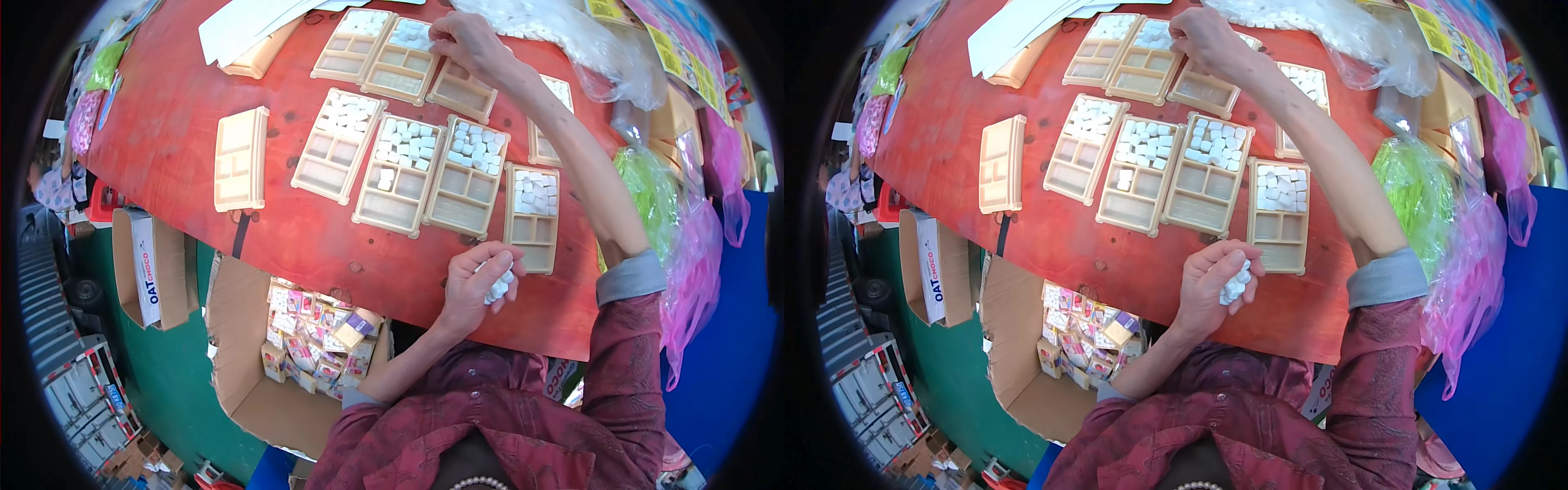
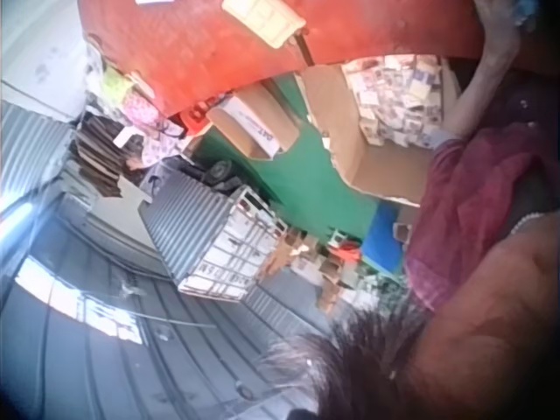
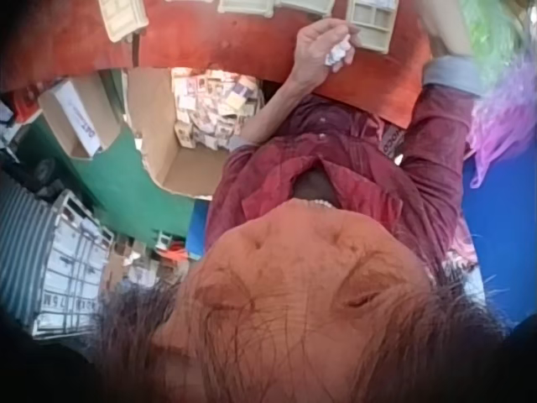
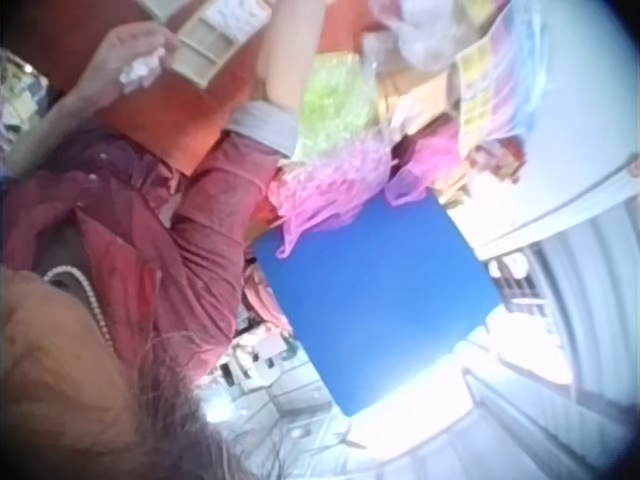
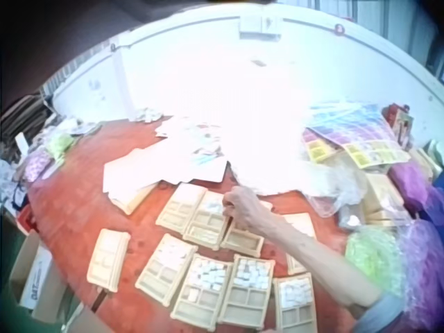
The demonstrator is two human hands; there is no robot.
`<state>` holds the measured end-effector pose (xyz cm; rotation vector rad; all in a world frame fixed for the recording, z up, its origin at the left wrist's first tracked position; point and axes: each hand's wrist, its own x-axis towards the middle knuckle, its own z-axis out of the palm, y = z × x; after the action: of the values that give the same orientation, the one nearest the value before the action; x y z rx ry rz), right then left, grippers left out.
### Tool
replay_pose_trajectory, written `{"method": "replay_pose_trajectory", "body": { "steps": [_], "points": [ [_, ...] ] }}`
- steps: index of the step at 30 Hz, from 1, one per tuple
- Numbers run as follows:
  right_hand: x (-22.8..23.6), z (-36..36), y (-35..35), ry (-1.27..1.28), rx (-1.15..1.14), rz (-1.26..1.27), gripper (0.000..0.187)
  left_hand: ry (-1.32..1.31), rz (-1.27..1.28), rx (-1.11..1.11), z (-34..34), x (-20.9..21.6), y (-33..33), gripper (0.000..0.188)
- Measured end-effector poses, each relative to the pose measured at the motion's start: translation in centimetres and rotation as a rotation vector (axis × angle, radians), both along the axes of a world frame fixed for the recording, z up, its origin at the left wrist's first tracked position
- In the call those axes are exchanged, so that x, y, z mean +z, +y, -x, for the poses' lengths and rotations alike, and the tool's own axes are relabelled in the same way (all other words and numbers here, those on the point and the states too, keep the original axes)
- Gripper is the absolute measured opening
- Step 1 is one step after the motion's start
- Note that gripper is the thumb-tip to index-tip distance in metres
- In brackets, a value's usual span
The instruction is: Sorting and placing small white toy components from a plastic bag into compartmentalized plastic trays on a workbench.
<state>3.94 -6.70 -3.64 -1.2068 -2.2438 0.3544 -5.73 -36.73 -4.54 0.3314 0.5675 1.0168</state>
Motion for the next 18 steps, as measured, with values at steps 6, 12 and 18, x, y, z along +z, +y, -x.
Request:
{"method": "replay_pose_trajectory", "body": {
  "steps": [6,12,18],
  "points": [
    [-0.5,0.2,0.4,0.096,0.094,-0.214,0.008,-0.032,0.089,-0.030,1.4,1.4,0.1,0.023],
    [-1.0,1.5,1.8,-0.044,0.037,-0.205,0.002,0.375,0.061,0.285,9.1,6.7,3.6,0.016],
    [0.3,1.2,1.3,-0.043,-0.043,-0.145,0.007,0.828,-0.080,0.527,14.4,5.3,12.3,0.019]
  ]
}}
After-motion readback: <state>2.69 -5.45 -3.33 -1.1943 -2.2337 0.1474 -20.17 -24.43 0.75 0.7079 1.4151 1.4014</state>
